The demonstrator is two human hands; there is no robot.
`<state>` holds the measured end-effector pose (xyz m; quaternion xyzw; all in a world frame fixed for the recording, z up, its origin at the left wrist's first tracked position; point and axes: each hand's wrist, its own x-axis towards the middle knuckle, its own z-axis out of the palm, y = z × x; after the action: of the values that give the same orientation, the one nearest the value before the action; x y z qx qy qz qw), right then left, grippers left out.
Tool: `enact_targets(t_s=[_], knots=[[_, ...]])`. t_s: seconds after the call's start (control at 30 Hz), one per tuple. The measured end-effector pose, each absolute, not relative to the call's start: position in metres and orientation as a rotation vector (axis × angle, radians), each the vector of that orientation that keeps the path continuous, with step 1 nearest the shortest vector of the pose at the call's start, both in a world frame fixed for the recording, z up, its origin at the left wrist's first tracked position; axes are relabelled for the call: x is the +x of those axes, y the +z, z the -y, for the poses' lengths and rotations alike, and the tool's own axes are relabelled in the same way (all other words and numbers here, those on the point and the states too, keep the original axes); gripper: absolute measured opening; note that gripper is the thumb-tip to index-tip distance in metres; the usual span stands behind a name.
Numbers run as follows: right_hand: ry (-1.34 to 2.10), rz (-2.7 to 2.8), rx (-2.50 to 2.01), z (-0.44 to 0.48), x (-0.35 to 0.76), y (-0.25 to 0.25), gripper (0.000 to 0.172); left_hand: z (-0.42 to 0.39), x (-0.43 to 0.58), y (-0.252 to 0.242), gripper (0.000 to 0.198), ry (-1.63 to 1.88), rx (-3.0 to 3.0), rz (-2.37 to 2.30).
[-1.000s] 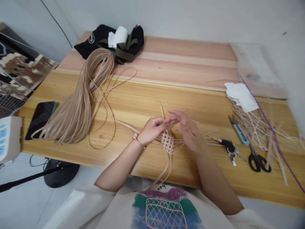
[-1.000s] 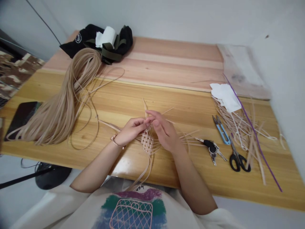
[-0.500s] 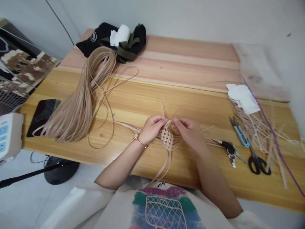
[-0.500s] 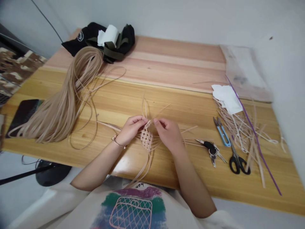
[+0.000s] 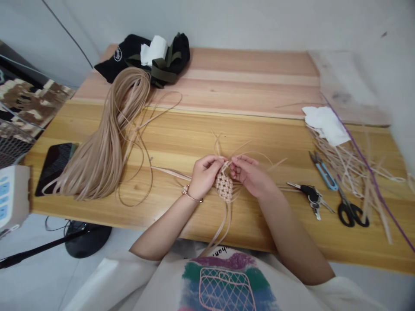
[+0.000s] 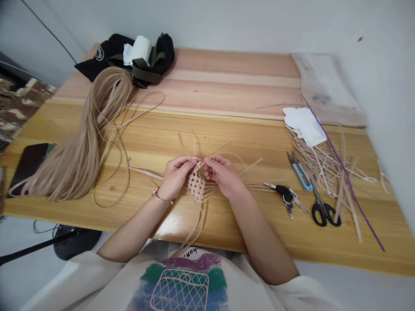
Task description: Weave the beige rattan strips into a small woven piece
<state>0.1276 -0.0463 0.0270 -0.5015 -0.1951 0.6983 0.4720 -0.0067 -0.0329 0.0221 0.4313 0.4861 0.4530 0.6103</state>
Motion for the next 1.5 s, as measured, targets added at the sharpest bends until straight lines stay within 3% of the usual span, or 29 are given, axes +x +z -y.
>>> enact_targets(t_s=[0.33,0.83,1.5], knots=[[1.589,0.43,-1.235,0.046,0.125,0.025,0.04,0.033,-0.01,0.022,0.015,1.058,0.928,-1.153],[1.425,0.383,-1.205,0.044,0.112,0.02,0.038,0.034,0.001,0.007,0.018,1.208,1.333,-1.234],[1.266,0.57,-1.319,0.045,0.115,0.015,0.025,0.033,0.002,0.007,0.02,1.099,1.176,-1.144]])
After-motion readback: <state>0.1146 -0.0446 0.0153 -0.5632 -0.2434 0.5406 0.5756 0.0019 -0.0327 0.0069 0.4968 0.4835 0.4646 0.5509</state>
